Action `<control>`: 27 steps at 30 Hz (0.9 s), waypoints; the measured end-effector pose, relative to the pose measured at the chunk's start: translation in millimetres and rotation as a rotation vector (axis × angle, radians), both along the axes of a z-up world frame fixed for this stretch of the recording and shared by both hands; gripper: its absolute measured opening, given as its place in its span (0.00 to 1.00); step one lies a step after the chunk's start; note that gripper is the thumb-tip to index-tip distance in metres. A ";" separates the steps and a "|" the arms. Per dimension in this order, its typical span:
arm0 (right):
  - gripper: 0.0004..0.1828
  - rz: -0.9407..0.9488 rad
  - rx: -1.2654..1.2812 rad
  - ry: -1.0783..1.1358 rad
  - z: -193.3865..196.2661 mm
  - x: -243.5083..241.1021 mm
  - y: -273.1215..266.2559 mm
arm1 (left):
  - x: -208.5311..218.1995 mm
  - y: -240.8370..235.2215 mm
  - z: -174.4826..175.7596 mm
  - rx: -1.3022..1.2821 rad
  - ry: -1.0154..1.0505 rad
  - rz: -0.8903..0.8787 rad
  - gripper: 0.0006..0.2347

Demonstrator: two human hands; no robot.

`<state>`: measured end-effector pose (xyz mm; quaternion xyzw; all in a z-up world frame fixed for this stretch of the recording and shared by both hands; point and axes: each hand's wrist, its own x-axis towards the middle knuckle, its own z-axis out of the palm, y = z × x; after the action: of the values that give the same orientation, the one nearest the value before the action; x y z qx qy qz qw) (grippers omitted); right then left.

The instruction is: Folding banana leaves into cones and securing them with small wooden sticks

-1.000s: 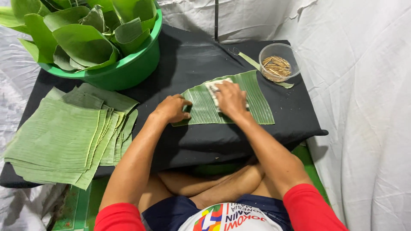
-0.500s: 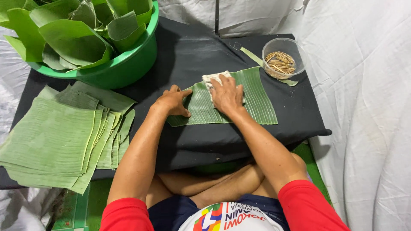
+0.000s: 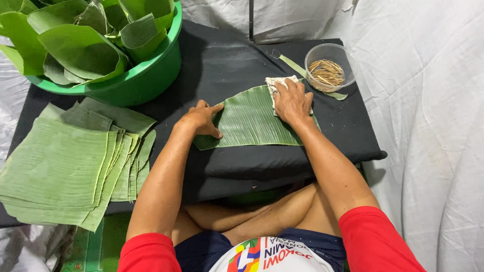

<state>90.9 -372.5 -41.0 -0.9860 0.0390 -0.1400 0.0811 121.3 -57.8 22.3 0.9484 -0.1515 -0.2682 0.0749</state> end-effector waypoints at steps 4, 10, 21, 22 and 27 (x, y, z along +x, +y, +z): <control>0.20 -0.014 -0.015 -0.052 -10.1 3.3 -2.7 | -0.3 -3.2 2.7 0.003 0.046 0.042 0.44; 0.15 0.019 0.045 -0.204 -8.5 -5.6 48.8 | 7.1 -4.7 -10.5 0.011 0.018 0.033 0.45; 0.17 0.147 -0.002 -0.068 1.3 -5.6 94.7 | 6.0 -4.0 -8.1 0.018 0.054 0.044 0.48; 0.17 0.149 -0.002 -0.068 -4.6 -2.4 82.0 | 6.9 -3.6 -10.6 0.018 0.054 0.046 0.48; 0.18 0.037 -0.050 -0.162 -27.0 7.0 27.4 | 0.5 -1.4 -8.9 0.001 0.024 0.061 0.45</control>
<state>97.9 -345.0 -68.0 -0.9738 0.0105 -0.2186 0.0621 121.8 -59.3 13.4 0.9494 -0.1216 -0.2770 0.0843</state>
